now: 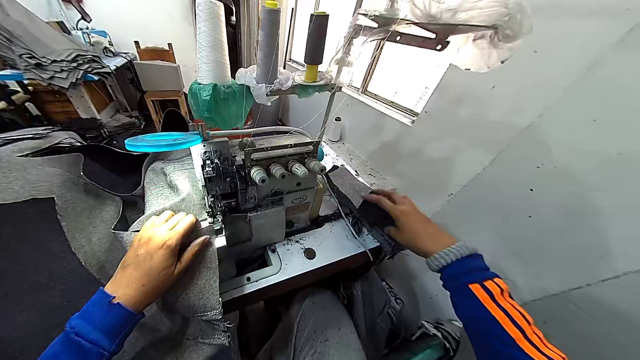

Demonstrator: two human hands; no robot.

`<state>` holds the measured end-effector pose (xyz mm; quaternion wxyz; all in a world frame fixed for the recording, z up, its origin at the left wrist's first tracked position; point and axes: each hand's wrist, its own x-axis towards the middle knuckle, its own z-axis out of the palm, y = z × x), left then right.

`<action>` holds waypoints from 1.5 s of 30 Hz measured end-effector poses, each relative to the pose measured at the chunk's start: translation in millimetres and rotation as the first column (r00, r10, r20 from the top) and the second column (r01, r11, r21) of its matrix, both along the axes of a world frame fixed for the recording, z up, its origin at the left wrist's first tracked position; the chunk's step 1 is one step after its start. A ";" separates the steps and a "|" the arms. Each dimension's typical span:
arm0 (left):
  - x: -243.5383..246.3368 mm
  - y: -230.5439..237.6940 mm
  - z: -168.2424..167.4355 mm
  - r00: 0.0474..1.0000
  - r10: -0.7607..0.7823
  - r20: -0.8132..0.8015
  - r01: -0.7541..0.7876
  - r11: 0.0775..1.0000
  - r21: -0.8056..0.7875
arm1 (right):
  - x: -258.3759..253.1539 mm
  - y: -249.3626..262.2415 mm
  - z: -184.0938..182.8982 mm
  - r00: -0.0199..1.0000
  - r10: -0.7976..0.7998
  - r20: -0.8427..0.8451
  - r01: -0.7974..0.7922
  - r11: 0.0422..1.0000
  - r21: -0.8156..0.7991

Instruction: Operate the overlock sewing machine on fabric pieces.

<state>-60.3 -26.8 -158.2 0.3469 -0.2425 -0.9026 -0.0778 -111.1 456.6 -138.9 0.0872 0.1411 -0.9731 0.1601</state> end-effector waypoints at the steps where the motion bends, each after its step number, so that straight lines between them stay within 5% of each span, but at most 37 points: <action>1: 0.3 -0.6 0.0 1.000 0.002 0.002 -0.002 1.000 -0.002 | -1.7 2.1 -6.3 1.000 -0.001 0.030 0.000 1.000 0.023; 7: -0.3 -2.7 -0.8 1.000 -0.023 0.017 0.023 1.000 0.014 | -2.4 9.6 -14.6 0.990 -0.113 -0.083 0.090 0.966 -0.244; 10: 7.3 -6.4 9.4 0.977 -0.162 0.141 0.127 0.965 0.229 | 9.2 -6.8 -3.1 0.947 -0.102 -0.306 -0.015 0.934 -0.358; 13: 27.4 -6.6 35.5 0.914 -0.361 0.187 0.223 0.828 0.514 | 41.0 -78.1 8.0 0.861 -0.078 -0.502 -0.213 0.842 -0.496; 16: 50.1 -0.7 51.4 0.888 -0.436 0.149 0.263 0.746 0.611 | 78.2 -179.5 -1.6 0.802 0.048 -0.595 -0.448 0.707 -0.547; 21: 68.1 4.6 57.1 0.887 -0.436 0.150 0.261 0.742 0.618 | 85.6 -286.9 -27.0 0.827 0.207 -0.522 -0.539 0.553 -0.635; 29: 64.6 0.7 60.2 0.875 -0.440 0.201 0.192 0.697 0.691 | 98.2 -294.6 -25.0 0.872 0.377 -0.314 -0.399 0.173 -0.901; 33: 48.1 1.6 74.2 0.890 -0.364 0.274 0.159 0.811 0.563 | 113.5 -289.0 -53.9 0.790 0.605 -0.102 -0.321 0.265 -0.909; 36: 21.9 5.6 55.3 0.902 -0.323 0.286 0.188 0.891 0.413 | 124.4 -294.8 -79.4 0.797 0.603 0.017 -0.218 0.315 -0.924; 41: 34.7 30.0 13.2 0.998 0.062 -0.023 -0.056 0.981 0.186 | 131.2 -293.0 -99.5 0.833 0.551 -0.045 -0.264 0.325 -0.908; 45: 62.9 66.1 7.1 0.968 0.249 -0.025 -0.250 0.968 -0.009 | 131.3 -283.4 -95.3 0.835 0.543 -0.088 -0.335 0.375 -0.864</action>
